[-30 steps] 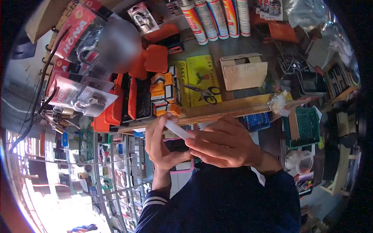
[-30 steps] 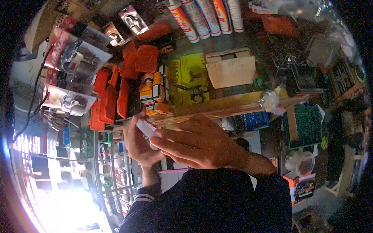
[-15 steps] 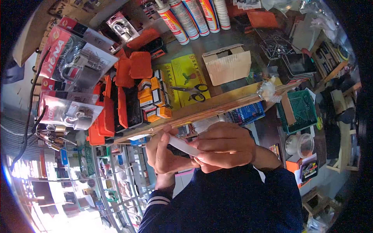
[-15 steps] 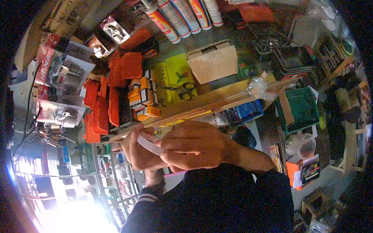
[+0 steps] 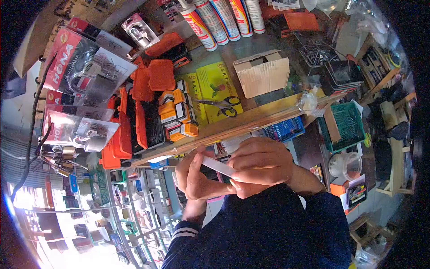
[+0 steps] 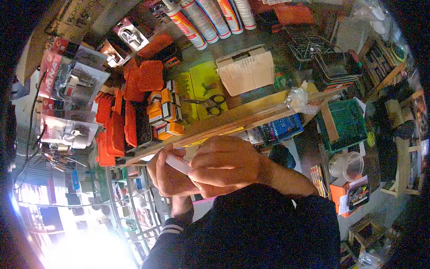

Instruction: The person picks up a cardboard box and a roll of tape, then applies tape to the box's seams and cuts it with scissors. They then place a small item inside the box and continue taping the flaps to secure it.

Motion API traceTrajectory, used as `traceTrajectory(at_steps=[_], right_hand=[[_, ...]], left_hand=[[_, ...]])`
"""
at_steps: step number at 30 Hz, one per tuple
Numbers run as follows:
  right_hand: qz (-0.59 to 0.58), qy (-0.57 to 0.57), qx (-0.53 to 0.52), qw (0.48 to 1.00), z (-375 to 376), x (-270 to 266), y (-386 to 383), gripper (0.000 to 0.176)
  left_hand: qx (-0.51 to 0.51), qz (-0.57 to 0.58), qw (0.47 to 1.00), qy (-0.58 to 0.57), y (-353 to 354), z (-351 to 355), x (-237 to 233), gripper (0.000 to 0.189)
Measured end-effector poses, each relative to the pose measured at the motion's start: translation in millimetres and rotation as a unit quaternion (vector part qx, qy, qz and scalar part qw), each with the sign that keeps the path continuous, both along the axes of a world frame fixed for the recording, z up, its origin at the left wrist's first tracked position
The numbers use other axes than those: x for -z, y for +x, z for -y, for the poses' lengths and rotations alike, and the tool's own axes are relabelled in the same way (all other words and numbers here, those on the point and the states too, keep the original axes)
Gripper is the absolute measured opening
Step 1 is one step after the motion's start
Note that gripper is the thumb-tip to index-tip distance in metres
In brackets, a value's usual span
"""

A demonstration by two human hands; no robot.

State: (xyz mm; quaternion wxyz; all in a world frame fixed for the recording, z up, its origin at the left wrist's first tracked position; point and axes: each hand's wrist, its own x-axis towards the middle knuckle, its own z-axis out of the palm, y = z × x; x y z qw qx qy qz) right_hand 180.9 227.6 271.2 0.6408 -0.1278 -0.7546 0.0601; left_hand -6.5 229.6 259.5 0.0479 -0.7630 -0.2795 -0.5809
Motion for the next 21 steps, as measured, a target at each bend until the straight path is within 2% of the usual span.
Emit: traceTrajectory(at_steps=[1, 3, 4, 6, 9, 11, 12, 14, 15, 21], right_hand=[[-0.010, 0.000, -0.007, 1.000, -1, 1, -1, 0.042], [-0.021, -0.001, -0.011, 1.000, -2, 2, -3, 0.043], [-0.030, 0.007, -0.005, 1.000, -2, 4, -4, 0.043], [-0.041, 0.012, 0.004, 0.999, -2, 9, -8, 0.043], [-0.080, 0.038, 0.043, 0.995, -2, 18, -14, 0.041], [-0.087, 0.052, 0.041, 0.994, -4, 19, -15, 0.026], [-0.088, 0.052, 0.044, 0.994, -2, 13, -13, 0.026], [-0.019, -0.043, 0.010, 0.999, 2, -3, -7, 0.026], [-0.020, -0.043, 0.013, 0.999, 2, -2, -8, 0.026], [-0.067, 0.010, 0.021, 0.997, -1, 8, -13, 0.028]], left_hand=[[0.002, -0.001, 1.000, 0.000, -1, 0, 0, 0.064], [-0.022, -0.041, 0.999, -0.010, -5, 2, 1, 0.099], [-0.020, -0.043, 0.999, -0.011, -4, 2, 0, 0.099], [0.010, 0.006, 1.000, 0.004, 1, 1, 0, 0.061], [0.029, -0.017, 0.999, 0.021, -4, -1, 1, 0.072], [0.021, -0.033, 0.999, 0.005, -9, -2, 1, 0.079], [0.008, -0.048, 0.999, -0.010, -11, -1, 2, 0.086], [0.016, -0.017, 0.999, -0.031, -12, -1, 9, 0.090], [0.022, 0.014, 0.998, -0.052, -12, -2, 11, 0.094], [0.029, -0.001, 0.999, -0.018, -12, -5, 11, 0.086]])
